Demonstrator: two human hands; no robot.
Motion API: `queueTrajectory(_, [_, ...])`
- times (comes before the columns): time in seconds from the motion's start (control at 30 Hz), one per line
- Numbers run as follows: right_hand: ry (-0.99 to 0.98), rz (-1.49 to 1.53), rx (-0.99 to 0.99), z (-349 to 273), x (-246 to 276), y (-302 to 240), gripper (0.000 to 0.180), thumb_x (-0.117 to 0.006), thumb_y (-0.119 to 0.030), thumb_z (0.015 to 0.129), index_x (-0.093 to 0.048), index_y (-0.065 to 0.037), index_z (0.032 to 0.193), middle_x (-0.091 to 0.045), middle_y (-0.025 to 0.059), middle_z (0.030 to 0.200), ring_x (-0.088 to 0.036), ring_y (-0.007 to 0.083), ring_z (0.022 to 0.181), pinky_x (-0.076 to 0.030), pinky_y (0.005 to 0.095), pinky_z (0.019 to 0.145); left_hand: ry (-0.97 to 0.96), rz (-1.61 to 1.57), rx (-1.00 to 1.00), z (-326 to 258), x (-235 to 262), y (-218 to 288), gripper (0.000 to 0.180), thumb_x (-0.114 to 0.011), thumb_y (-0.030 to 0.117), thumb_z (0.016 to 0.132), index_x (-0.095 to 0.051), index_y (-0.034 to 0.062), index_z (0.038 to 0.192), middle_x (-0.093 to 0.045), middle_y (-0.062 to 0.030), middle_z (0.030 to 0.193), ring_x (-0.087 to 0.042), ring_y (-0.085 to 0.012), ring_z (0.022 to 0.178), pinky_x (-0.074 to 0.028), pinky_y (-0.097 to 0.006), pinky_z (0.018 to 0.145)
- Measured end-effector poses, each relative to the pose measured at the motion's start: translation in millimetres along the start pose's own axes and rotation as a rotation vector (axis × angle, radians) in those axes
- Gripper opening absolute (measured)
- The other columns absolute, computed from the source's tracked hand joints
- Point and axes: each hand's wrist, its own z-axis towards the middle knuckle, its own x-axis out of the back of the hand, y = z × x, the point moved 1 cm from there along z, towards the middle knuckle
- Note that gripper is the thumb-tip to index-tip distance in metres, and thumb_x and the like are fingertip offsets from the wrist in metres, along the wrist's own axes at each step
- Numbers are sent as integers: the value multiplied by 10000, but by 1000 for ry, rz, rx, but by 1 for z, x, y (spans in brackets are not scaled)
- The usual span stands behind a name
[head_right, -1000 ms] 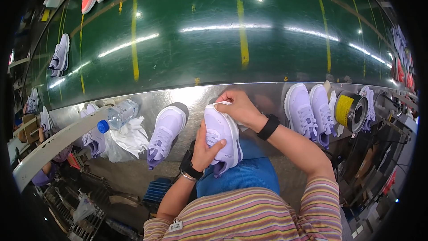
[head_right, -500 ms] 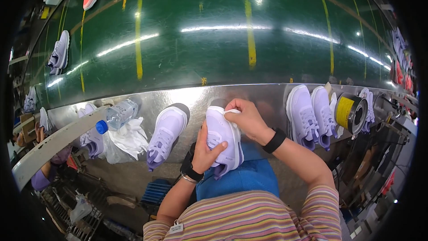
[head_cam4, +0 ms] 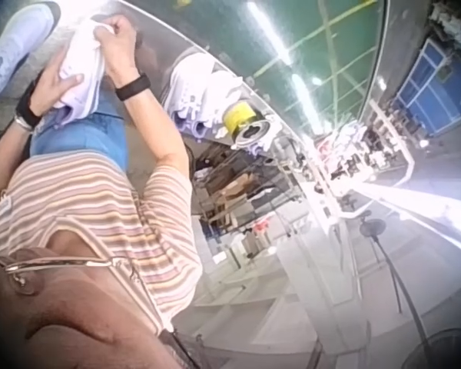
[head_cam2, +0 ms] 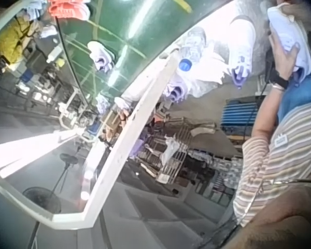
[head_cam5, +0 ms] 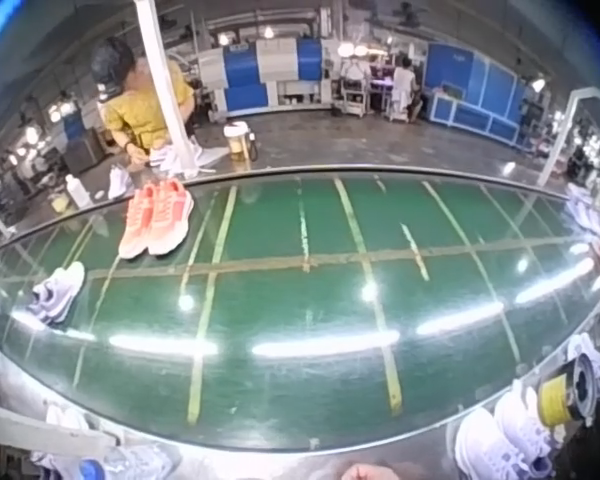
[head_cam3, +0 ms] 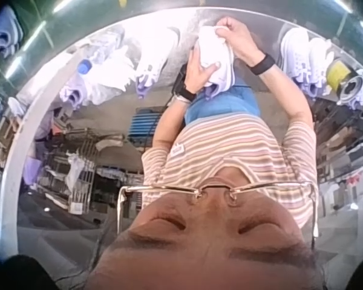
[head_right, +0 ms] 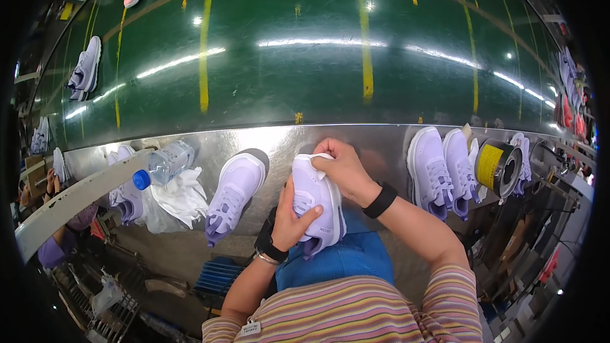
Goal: Checking shoes for defects and cleaning them on a factory assembly line.
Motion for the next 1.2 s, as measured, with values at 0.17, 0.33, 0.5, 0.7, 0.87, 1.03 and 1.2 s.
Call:
queueTrajectory(0.17, [47,64,66,-11,2,6,69,-571,-16,732,-537,-29,791,-521,-7,737,-476,57,669,-390,203,590,12,13,-5,-1,1,-2,769,-685,144,726,-270,-2,1356,-419,-203,1169,-444,-286,1094,-355,-365,940])
queueTrajectory(0.33, [-40,14,-11,6,-1,-3,73,-562,-4,742,-524,-44,790,-510,-15,745,-471,54,674,-385,198,600,16,-16,-46,0,-1,-6,764,-685,141,728,-273,3,1357,-426,-197,1150,-451,-282,1082,-360,-364,933])
queueTrajectory(0.5, [-35,-2,34,-4,0,0,66,-546,-2,765,-520,-53,797,-508,-20,751,-470,52,679,-390,201,614,23,-7,-23,-1,0,-9,759,-683,147,731,-277,10,1357,-432,-191,1140,-449,-282,1085,-355,-365,940])
queueTrajectory(0.7, [-69,62,-48,6,-1,-3,75,-568,-5,733,-536,-43,788,-516,-13,743,-478,60,673,-390,200,606,29,-2,-41,-1,-2,-8,757,-687,150,727,-286,27,1357,-434,-188,1136,-449,-282,1085,-353,-370,940])
queueTrajectory(0.87, [-20,28,26,-5,0,1,83,-555,0,747,-530,-55,804,-513,-17,770,-470,53,700,-387,198,633,28,2,-23,-1,0,-9,759,-688,149,726,-285,28,1358,-434,-187,1137,-450,-279,1086,-355,-368,940])
queueTrajectory(1.03, [-24,28,19,-1,1,-1,100,-576,-12,716,-542,-33,808,-523,-10,766,-482,61,703,-393,201,622,9,3,-35,-1,-1,-7,762,-687,143,726,-280,19,1359,-435,-184,1139,-454,-279,1080,-359,-370,939])
queueTrajectory(1.2, [36,36,76,-30,19,12,102,-566,0,773,-547,-33,868,-547,-1,779,-515,75,697,-423,215,633,1,-2,-57,-1,1,-14,840,-706,182,710,-224,0,1374,-464,-236,1136,-470,-338,1065,-383,-387,912])
